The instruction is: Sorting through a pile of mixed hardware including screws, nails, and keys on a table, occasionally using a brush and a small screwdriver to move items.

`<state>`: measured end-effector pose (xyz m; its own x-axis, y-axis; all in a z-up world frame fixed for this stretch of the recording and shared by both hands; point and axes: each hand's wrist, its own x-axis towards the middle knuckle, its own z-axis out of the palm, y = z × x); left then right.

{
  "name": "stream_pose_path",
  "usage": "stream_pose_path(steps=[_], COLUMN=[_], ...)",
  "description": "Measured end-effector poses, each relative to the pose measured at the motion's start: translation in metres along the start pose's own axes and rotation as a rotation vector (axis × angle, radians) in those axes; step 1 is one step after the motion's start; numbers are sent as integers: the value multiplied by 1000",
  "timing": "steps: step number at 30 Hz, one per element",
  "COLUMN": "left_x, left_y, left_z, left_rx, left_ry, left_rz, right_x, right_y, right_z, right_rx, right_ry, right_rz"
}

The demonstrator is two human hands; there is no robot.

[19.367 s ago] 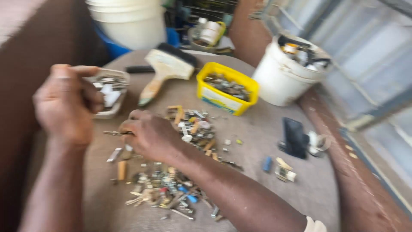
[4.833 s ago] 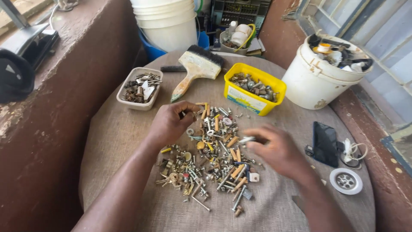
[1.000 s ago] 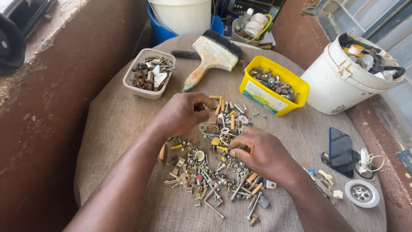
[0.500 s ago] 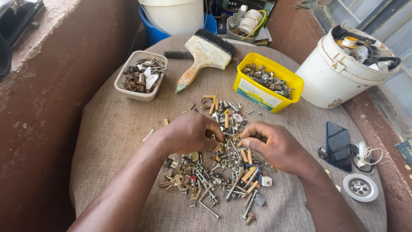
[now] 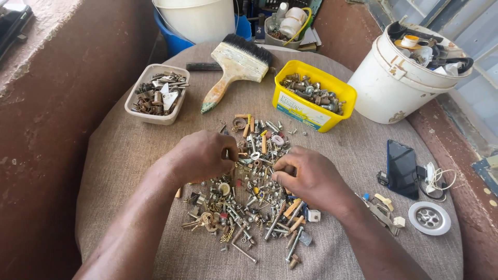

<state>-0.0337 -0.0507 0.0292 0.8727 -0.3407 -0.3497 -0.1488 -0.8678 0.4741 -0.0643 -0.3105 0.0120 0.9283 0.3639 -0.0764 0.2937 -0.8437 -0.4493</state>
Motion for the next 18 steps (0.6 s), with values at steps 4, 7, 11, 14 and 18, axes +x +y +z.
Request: stream_pose_path(steps=[4,7,11,14,18], left_x=[2,3,1,2,5], left_y=[-2,-2,2,2,-3], left_z=[4,3,5,7,7], left_rx=[89,60,-6,-70,-132], left_ry=[139,204,230,240,275], left_rz=[74,107,156,166,174], right_x=[-3,-5,-6,-8,-7], right_y=[-13,-21,-27,-28,-24], right_z=[-4,-11,-9,-10,-4], right_rx=[-45,-136,-198,-255,-268], right_ry=[-19,-7,-68,-68,-54], right_rz=[5,56,119,116,111])
